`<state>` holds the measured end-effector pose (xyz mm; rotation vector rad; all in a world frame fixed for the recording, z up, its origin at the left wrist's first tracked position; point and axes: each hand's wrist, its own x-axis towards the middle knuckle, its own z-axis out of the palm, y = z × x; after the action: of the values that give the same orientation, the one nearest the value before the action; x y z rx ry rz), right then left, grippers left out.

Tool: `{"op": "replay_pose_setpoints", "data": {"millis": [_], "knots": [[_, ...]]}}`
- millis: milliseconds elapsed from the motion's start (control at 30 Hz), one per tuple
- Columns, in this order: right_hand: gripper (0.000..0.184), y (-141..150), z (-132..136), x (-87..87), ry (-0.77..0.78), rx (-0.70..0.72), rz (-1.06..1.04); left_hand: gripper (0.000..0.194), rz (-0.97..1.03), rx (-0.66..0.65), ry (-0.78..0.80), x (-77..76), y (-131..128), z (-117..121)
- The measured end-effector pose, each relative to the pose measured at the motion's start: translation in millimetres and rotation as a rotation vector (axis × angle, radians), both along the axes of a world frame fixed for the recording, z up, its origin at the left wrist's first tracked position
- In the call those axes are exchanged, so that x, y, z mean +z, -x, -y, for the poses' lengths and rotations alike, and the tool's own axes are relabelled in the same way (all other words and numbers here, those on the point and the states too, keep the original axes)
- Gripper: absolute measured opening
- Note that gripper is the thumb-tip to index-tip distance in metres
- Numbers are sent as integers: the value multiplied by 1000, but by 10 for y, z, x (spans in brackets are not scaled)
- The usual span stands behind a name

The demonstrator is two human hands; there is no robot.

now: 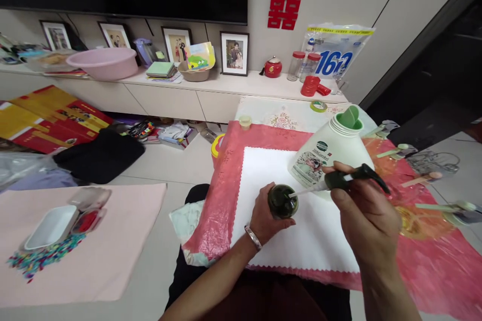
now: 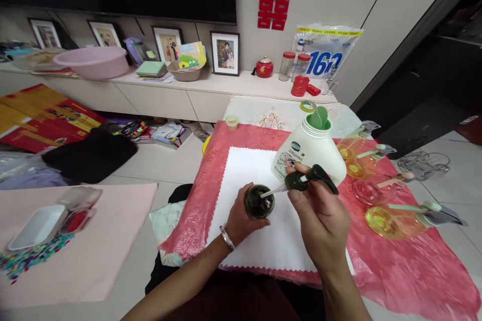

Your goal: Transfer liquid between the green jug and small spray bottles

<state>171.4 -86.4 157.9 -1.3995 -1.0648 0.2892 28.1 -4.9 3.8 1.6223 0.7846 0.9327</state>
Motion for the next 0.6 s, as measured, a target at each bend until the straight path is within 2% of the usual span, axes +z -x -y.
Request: {"op": "replay_pose_setpoints", "data": {"millis": [133,233,433,600], "knots": [[41,-7,-130,-102,109,59,201,107,-10,7,-13,3,-3,-2],[36,0,-210,-244,164,141,301,108,-30,22,-31,-17,-13,-6],[29,24,-239,-615,227,265,342,112,-84,54,-65,-49,-45,-6],[28,14,-222,-712,254,292,349,111,-96,69,-88,-93,-58,2]]}}
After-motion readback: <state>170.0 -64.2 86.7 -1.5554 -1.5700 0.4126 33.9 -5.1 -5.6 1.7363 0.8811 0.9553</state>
